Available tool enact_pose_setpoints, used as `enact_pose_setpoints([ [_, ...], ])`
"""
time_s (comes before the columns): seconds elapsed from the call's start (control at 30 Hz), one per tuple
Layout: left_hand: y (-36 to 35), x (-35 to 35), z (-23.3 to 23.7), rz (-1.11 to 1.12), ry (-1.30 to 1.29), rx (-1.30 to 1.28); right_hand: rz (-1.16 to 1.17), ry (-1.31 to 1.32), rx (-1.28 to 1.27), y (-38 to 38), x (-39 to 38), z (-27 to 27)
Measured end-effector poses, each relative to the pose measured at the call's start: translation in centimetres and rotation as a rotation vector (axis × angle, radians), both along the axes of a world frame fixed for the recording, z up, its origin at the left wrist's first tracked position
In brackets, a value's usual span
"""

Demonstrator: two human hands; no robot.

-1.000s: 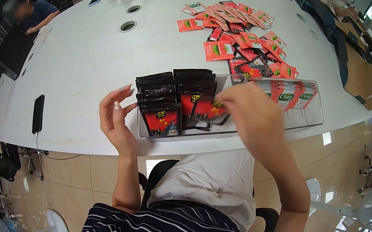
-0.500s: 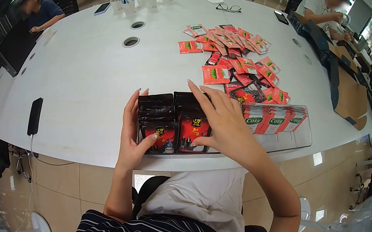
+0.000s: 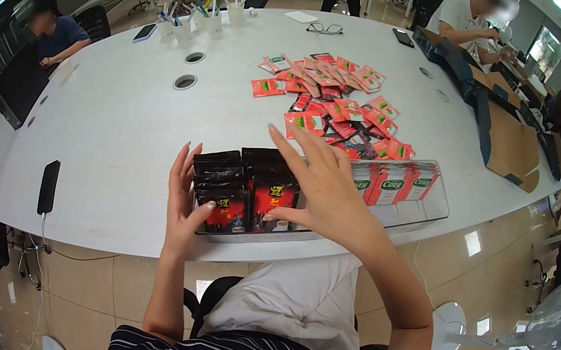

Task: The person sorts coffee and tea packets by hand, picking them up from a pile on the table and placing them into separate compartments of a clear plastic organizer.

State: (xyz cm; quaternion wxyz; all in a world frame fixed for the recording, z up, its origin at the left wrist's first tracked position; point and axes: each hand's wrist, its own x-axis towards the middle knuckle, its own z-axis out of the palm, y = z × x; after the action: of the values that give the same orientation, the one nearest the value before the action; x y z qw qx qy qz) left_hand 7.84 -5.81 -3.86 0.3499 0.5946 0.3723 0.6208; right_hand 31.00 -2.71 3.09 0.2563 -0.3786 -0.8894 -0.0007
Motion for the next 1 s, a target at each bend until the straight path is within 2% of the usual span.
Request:
enact_pose_setpoints([
  [0.13, 0.3, -1.3, 0.7, 0.064, 0.087, -0.027, -0.115, 0.277, 0.058, -0.7, 4.8, 1.4],
  [0.2, 1.0, -2.2, 1.5, 0.127, 0.145, -0.037, -0.168, 0.595, 0.03, -1.1, 8.7, 1.2],
  [0.27, 2.1, -3.2, 2.6, 0.11, 0.239, -0.03, -0.395, 0.847, 0.095, -0.9, 13.1, -1.0],
  [0.33, 3.9, -3.6, 4.2, 0.065, 0.316, -0.027, -0.55, 0.93, 0.087, -0.2, 18.6, -3.5],
  [0.43, 7.9, -3.2, 6.8, -0.104, 0.452, -0.072, -0.556, 1.239, -0.157, 1.2, 22.2, -6.2],
  [0.53, 12.5, -1.6, 8.5, -0.295, 0.627, -0.105, -0.363, 1.452, -0.431, 2.8, 23.1, -9.3],
  [0.67, 20.7, 0.6, 6.9, -0.438, 1.049, 0.026, -0.425, 1.411, -0.444, 3.3, 23.6, -10.0],
  [0.7, 22.1, 1.4, 6.7, -0.452, 1.165, -0.035, -0.399, 1.47, -0.438, 3.2, 23.6, -9.9],
  [0.8, 26.1, 4.1, 5.6, -0.488, 1.496, -0.104, -0.384, 1.406, -0.426, 3.1, 24.5, -10.7],
  [0.93, 31.0, 7.5, 4.5, -0.512, 1.582, -0.131, -0.457, 1.339, -0.394, 2.9, 23.6, -10.1],
  [0.97, 31.3, 8.6, 4.9, -0.451, 1.558, -0.186, -0.448, 1.341, -0.391, 2.9, 23.6, -10.1],
  [1.0, 31.7, 9.2, 4.9, -0.394, 1.614, -0.077, -0.44, 1.341, -0.388, 2.9, 23.6, -10.2],
])
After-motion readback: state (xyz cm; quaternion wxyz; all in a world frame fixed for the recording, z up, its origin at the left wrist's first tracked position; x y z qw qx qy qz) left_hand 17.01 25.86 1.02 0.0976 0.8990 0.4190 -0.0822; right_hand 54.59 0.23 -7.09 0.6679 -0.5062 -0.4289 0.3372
